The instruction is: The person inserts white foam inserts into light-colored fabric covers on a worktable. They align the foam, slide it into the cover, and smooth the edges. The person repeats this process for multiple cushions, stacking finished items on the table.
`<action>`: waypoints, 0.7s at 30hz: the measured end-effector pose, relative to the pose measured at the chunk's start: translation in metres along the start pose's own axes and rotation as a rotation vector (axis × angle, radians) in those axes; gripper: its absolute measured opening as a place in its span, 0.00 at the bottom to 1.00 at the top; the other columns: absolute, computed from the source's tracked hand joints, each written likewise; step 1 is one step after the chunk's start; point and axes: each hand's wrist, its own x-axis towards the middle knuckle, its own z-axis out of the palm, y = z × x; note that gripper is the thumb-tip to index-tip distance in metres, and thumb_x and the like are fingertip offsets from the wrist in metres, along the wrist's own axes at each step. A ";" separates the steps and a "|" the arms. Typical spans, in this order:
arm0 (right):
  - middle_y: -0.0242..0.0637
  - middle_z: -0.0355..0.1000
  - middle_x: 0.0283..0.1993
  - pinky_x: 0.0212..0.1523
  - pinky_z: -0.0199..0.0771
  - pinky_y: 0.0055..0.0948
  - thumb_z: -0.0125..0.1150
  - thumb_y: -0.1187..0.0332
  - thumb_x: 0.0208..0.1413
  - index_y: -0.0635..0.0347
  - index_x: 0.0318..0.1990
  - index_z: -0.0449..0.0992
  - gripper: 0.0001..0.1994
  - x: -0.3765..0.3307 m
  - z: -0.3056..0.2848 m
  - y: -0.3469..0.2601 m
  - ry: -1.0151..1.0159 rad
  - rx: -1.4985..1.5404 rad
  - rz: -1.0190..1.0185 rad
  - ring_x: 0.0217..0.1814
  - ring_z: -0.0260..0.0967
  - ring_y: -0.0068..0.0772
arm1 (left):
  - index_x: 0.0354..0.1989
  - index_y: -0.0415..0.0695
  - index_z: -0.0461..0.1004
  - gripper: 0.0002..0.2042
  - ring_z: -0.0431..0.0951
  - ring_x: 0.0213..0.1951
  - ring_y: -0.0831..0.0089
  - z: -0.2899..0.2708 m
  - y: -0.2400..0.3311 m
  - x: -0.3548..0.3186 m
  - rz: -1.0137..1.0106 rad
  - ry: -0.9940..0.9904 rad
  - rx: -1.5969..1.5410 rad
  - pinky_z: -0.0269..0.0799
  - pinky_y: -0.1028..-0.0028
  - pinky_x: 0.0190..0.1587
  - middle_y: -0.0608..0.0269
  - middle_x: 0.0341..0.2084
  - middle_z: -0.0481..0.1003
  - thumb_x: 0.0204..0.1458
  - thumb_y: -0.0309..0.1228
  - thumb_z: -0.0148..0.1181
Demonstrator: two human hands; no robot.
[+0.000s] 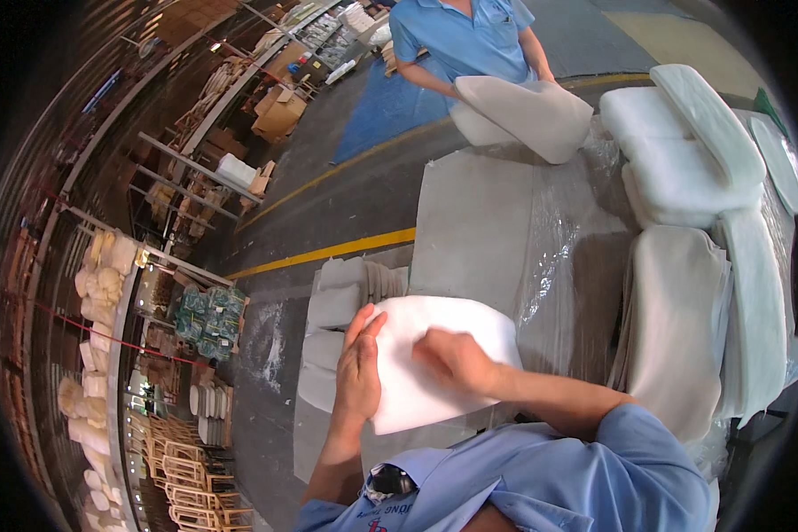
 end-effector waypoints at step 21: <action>0.48 0.77 0.39 0.33 0.77 0.52 0.62 0.63 0.67 0.59 0.45 0.71 0.11 0.046 0.000 -0.014 0.111 -0.200 0.065 0.33 0.77 0.59 | 0.70 0.34 0.72 0.34 0.62 0.75 0.57 0.002 -0.007 -0.003 -0.035 0.005 0.019 0.58 0.62 0.75 0.56 0.76 0.60 0.78 0.50 0.28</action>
